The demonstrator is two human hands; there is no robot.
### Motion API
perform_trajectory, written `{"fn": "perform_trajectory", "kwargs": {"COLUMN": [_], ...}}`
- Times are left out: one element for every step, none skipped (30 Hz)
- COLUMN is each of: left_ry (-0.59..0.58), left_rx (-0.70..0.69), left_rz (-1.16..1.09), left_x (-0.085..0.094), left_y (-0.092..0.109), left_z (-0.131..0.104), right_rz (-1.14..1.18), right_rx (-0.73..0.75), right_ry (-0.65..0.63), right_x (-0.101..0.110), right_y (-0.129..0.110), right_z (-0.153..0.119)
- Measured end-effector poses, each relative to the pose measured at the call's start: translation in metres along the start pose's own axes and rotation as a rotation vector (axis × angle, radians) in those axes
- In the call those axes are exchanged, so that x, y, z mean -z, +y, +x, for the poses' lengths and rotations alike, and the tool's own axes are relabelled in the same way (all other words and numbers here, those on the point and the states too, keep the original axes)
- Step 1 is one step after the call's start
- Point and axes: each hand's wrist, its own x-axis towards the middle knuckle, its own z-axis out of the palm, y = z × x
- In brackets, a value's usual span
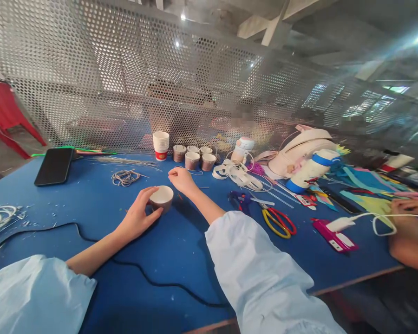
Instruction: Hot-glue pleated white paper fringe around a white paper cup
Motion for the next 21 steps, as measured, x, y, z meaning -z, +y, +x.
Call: {"fn": "perform_trajectory", "kwargs": {"left_ry": [-0.001, -0.001, -0.003, -0.003, -0.001, -0.001, -0.002, -0.005, -0.009, -0.014, -0.018, -0.02, -0.02, -0.019, -0.016, -0.013, -0.01, -0.007, -0.004, -0.002, -0.002], "left_rx": [-0.011, -0.018, -0.024, -0.03, -0.038, -0.047, -0.055, -0.059, -0.058, -0.052, -0.042, -0.03, -0.018, -0.007, 0.001, 0.008, 0.015, 0.022, 0.031, 0.037, 0.041], "left_rz": [0.008, 0.014, 0.017, 0.02, 0.024, 0.029, 0.036, 0.044, 0.051, 0.056, 0.056, 0.055, 0.054, 0.053, 0.053, 0.053, 0.052, 0.051, 0.051, 0.048, 0.041], "left_x": [0.0, 0.0, 0.0, 0.0, -0.001, -0.001, -0.001, -0.001, -0.001, -0.001, -0.001, 0.0, 0.0, 0.001, 0.001, 0.002, 0.002, 0.003, 0.003, 0.003, 0.002], "left_y": [0.0, 0.0, -0.001, -0.001, -0.002, -0.003, -0.004, -0.004, -0.005, -0.004, -0.004, -0.003, -0.002, -0.001, 0.0, 0.001, 0.002, 0.003, 0.003, 0.004, 0.004], "left_z": [0.0, -0.001, -0.001, -0.001, -0.002, -0.002, -0.002, -0.002, -0.003, -0.003, -0.003, -0.003, -0.003, -0.003, -0.002, -0.002, -0.002, -0.002, -0.002, -0.002, -0.002], "right_rz": [0.012, 0.022, 0.032, 0.039, 0.043, 0.045, 0.044, 0.039, 0.032, 0.022, 0.01, -0.003, -0.017, -0.034, -0.051, -0.066, -0.077, -0.081, -0.088, -0.096, -0.094], "right_rx": [-0.002, -0.002, -0.001, 0.001, 0.004, 0.007, 0.011, 0.015, 0.019, 0.022, 0.025, 0.03, 0.035, 0.038, 0.038, 0.036, 0.035, 0.035, 0.035, 0.036, 0.029], "right_ry": [-0.008, -0.017, -0.026, -0.036, -0.046, -0.056, -0.067, -0.077, -0.088, -0.101, -0.116, -0.135, -0.155, -0.175, -0.191, -0.205, -0.217, -0.229, -0.238, -0.239, -0.211], "right_x": [0.003, 0.005, 0.008, 0.01, 0.013, 0.016, 0.019, 0.023, 0.026, 0.03, 0.033, 0.037, 0.04, 0.043, 0.048, 0.053, 0.059, 0.068, 0.08, 0.095, 0.113], "right_y": [-0.001, -0.002, -0.003, -0.004, -0.005, -0.005, -0.005, -0.004, -0.003, -0.001, 0.001, 0.005, 0.008, 0.012, 0.016, 0.02, 0.023, 0.025, 0.026, 0.026, 0.024], "right_z": [-0.01, -0.02, -0.03, -0.04, -0.05, -0.06, -0.07, -0.08, -0.09, -0.099, -0.109, -0.119, -0.128, -0.138, -0.147, -0.155, -0.163, -0.17, -0.176, -0.182, -0.186]}}
